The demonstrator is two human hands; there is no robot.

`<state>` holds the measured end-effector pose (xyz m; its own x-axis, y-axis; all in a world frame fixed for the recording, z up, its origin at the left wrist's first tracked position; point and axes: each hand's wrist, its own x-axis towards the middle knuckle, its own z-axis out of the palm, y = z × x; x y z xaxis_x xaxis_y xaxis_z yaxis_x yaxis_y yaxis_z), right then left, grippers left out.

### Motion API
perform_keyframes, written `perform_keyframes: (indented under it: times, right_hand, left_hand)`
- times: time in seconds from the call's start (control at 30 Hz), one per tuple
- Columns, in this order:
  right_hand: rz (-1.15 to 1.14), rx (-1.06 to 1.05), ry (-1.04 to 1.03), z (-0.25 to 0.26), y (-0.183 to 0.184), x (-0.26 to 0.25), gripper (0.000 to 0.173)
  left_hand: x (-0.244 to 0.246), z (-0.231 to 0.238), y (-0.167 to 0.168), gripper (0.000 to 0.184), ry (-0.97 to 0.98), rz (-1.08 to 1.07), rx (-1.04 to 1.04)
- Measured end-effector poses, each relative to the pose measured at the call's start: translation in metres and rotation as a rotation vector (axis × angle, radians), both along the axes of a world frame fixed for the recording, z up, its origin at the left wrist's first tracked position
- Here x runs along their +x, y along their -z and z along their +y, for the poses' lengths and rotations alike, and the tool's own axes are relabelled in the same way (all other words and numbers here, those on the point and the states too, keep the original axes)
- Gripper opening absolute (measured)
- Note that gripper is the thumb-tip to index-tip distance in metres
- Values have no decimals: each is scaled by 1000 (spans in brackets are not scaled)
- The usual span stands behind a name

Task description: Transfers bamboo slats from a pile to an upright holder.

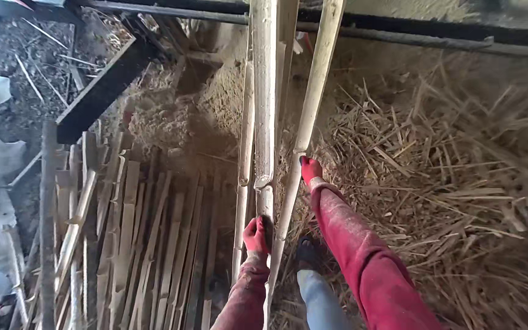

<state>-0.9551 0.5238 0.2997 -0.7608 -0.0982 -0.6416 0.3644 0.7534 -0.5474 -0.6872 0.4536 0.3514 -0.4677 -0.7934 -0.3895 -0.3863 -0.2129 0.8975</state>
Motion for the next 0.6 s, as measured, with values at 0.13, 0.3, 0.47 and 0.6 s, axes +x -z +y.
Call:
perform_keyframes:
  times: [0.13,0.3,0.47,0.6]
  right_hand:
    - [91,-47,-45,5,-5,-21,55]
    - [59,-177,-68,64,-17,32,51]
    - [-184,-108,68,126,16,168,50]
    - [-230,-151,-36,105,51,226,56]
  left_hand:
    - [-50,-6,17,29,120,-76,13]
    - [-104,-19,36,45,225,-251,60]
    - [-113,-15,16,56,466,-418,-123]
    - [-10,15,3,58,421,-359,-104]
